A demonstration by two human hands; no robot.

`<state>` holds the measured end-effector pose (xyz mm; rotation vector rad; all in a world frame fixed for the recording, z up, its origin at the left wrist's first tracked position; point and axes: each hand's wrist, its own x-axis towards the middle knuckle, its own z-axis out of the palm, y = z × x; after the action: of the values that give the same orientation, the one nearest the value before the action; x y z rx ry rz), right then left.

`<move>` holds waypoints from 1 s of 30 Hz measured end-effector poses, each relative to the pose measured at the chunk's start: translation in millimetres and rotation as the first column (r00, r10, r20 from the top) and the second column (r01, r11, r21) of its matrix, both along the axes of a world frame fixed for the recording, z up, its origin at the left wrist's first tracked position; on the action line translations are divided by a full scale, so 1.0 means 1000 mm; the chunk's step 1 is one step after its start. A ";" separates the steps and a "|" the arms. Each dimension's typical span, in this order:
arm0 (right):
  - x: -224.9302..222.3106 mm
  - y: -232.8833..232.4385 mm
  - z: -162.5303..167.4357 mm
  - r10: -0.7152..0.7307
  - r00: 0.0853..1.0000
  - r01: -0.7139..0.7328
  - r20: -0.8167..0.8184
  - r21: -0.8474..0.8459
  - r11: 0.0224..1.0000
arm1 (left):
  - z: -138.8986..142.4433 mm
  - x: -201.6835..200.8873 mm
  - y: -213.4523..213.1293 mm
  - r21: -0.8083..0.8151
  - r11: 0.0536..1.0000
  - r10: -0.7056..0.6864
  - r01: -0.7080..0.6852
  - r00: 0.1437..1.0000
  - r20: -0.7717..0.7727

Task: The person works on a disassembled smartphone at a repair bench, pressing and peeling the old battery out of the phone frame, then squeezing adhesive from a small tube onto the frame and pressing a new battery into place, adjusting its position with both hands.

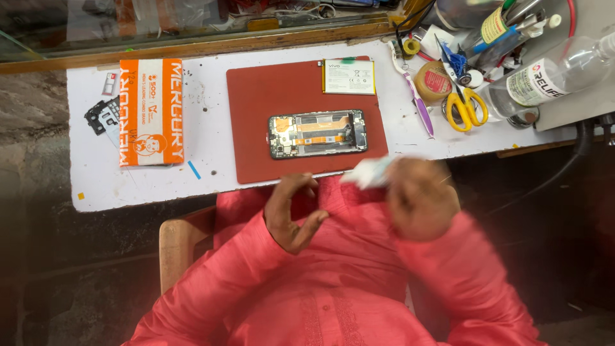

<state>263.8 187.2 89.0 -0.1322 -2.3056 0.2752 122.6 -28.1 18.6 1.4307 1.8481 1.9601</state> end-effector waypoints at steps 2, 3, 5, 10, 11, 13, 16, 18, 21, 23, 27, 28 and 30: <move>-0.001 -0.014 -0.006 0.297 0.954 -0.297 0.025 -0.022 0.955 | -0.001 0.013 -0.003 -0.002 0.996 -0.087 0.088 0.986 0.140; -0.003 -0.022 -0.010 0.326 0.945 -0.326 0.000 -0.034 0.945 | -0.003 0.016 -0.001 0.012 0.996 -0.085 0.085 0.987 0.134; -0.009 -0.033 -0.015 0.379 0.924 -0.381 -0.050 -0.055 0.923 | -0.007 0.021 0.000 0.053 0.995 -0.090 0.083 0.984 0.151; -0.003 -0.027 -0.029 0.419 0.900 -0.393 -0.120 -0.641 0.660 | -0.015 0.014 -0.009 0.076 0.997 0.000 0.005 0.998 -0.057; 0.002 -0.027 -0.035 0.413 0.900 -0.340 -0.139 -0.818 0.465 | -0.016 0.010 -0.011 0.081 0.997 -0.008 0.017 0.993 -0.118; -0.001 -0.015 -0.052 0.525 0.832 -0.239 -0.180 -0.970 0.046 | -0.019 0.005 -0.014 0.086 0.995 -0.025 0.047 0.972 -0.236; 0.003 -0.001 -0.072 0.607 0.775 -0.117 -0.175 -0.984 -0.134 | -0.025 0.003 -0.014 0.061 0.998 0.005 0.013 0.959 -0.284; 0.009 0.003 -0.081 0.615 0.778 -0.069 -0.130 -0.990 -0.121 | -0.030 0.007 -0.014 0.048 0.999 0.016 -0.004 0.967 -0.252; 0.009 0.003 -0.088 0.608 0.786 -0.043 -0.113 -0.991 -0.129 | -0.037 0.008 -0.019 0.003 0.999 0.041 -0.041 0.961 -0.272; 0.007 -0.005 -0.090 0.612 0.777 -0.080 -0.148 -0.987 -0.137 | -0.042 0.005 -0.023 -0.059 0.996 0.048 -0.066 0.960 -0.274; 0.008 -0.016 -0.084 0.530 0.838 -0.130 -0.131 -0.991 -0.039 | -0.048 -0.004 -0.024 -0.189 0.982 -0.013 -0.028 0.978 -0.209; 0.008 -0.016 -0.081 0.517 0.845 -0.142 -0.137 -0.989 -0.030 | -0.049 -0.005 -0.023 -0.206 0.978 -0.038 -0.002 0.980 -0.194; 0.006 -0.016 -0.077 0.522 0.840 -0.189 -0.148 -0.982 0.026 | -0.050 0.001 -0.017 -0.147 0.989 -0.046 0.022 0.986 -0.160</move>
<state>269.8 171.3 11.9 -0.2341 -1.8741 2.2505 123.3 -45.0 -31.4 1.6092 1.9713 1.6996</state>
